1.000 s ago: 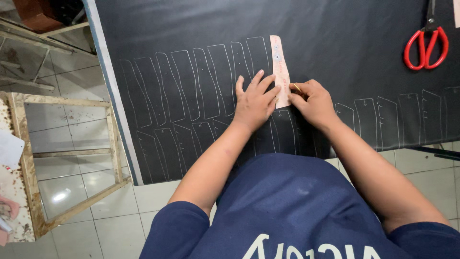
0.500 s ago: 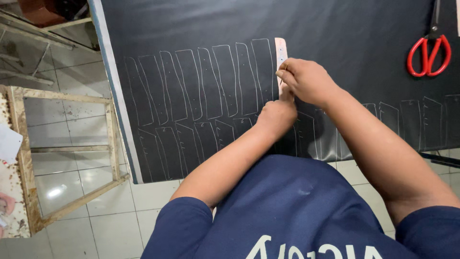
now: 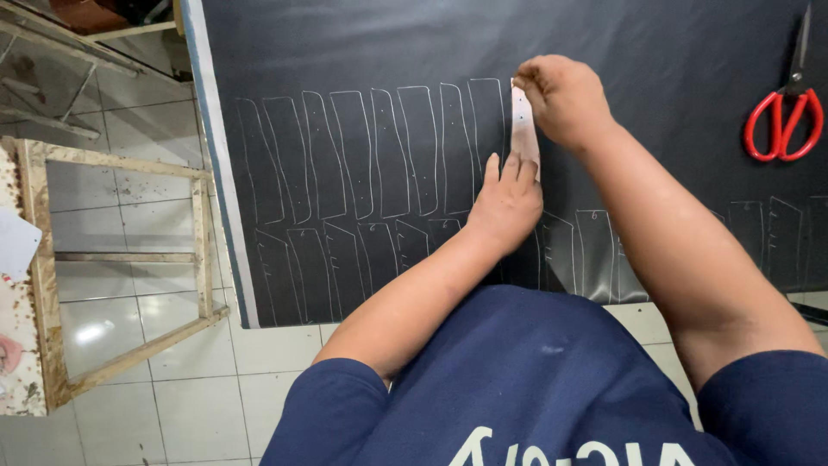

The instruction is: The person places a paper pattern on a large black sheet and uses a small tool to mark points along the pattern's edge. They repeat this process across multiple pattern pieces, moving the pattern and repositioning it as needed.

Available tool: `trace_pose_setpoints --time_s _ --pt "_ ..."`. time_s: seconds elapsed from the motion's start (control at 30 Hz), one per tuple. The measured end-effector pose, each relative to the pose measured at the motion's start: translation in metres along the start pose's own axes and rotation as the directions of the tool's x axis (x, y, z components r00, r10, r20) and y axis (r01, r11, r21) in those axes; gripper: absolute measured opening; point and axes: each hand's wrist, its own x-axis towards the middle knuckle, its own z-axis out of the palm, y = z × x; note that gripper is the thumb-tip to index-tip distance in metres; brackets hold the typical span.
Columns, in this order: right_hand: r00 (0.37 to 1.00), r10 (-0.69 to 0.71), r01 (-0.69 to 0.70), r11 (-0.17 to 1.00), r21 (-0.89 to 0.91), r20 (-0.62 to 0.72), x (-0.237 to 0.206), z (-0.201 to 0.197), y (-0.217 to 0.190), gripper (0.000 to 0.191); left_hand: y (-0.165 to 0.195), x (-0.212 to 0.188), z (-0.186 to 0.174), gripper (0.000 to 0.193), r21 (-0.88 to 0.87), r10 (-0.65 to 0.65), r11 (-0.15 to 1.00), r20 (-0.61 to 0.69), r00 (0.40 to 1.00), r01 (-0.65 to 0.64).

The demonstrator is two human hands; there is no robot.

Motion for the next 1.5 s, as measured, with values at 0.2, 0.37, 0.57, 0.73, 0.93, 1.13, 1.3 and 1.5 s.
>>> trace_pose_setpoints --time_s 0.2,0.37,0.57,0.73,0.93,1.13,1.3,1.5 --pt "1.000 0.009 -0.009 1.000 -0.003 -0.020 0.010 0.002 0.007 0.013 -0.003 0.001 -0.005 0.024 -0.013 -0.012 1.000 0.025 1.000 0.013" --pt "0.999 0.021 -0.023 0.997 -0.072 -0.029 0.000 -0.006 0.008 0.014 -0.006 0.000 -0.004 0.025 -0.060 -0.020 0.998 0.075 0.997 0.025" --pt "0.994 0.110 -0.109 0.993 -0.036 0.022 -0.053 -0.023 -0.010 0.015 -0.017 0.000 -0.005 0.024 -0.174 -0.066 0.981 0.118 0.991 0.086" --pt "0.984 0.176 -0.176 0.984 0.024 0.021 -0.116 -0.029 -0.036 0.016 -0.032 0.000 -0.006 0.032 -0.284 -0.023 0.957 0.101 0.995 0.051" --pt "0.967 0.247 -0.252 0.963 0.092 0.064 -0.155 -0.031 -0.052 0.015 -0.041 0.011 -0.008 0.054 -0.326 -0.027 0.940 0.229 0.973 0.103" --pt "0.966 0.253 -0.257 0.963 0.078 0.062 -0.164 -0.030 -0.057 0.014 -0.046 0.024 -0.028 0.058 -0.204 -0.054 0.971 0.331 0.942 0.128" --pt "0.960 0.252 -0.267 0.954 0.135 0.118 -0.162 -0.023 -0.064 0.013 -0.052 0.030 -0.038 0.086 -0.243 -0.115 0.951 0.296 0.948 0.191" --pt "0.979 0.139 -0.166 0.969 0.184 0.150 -0.155 -0.016 -0.070 0.013 -0.058 0.031 -0.034 0.071 -0.234 -0.123 0.951 0.319 0.940 0.204"
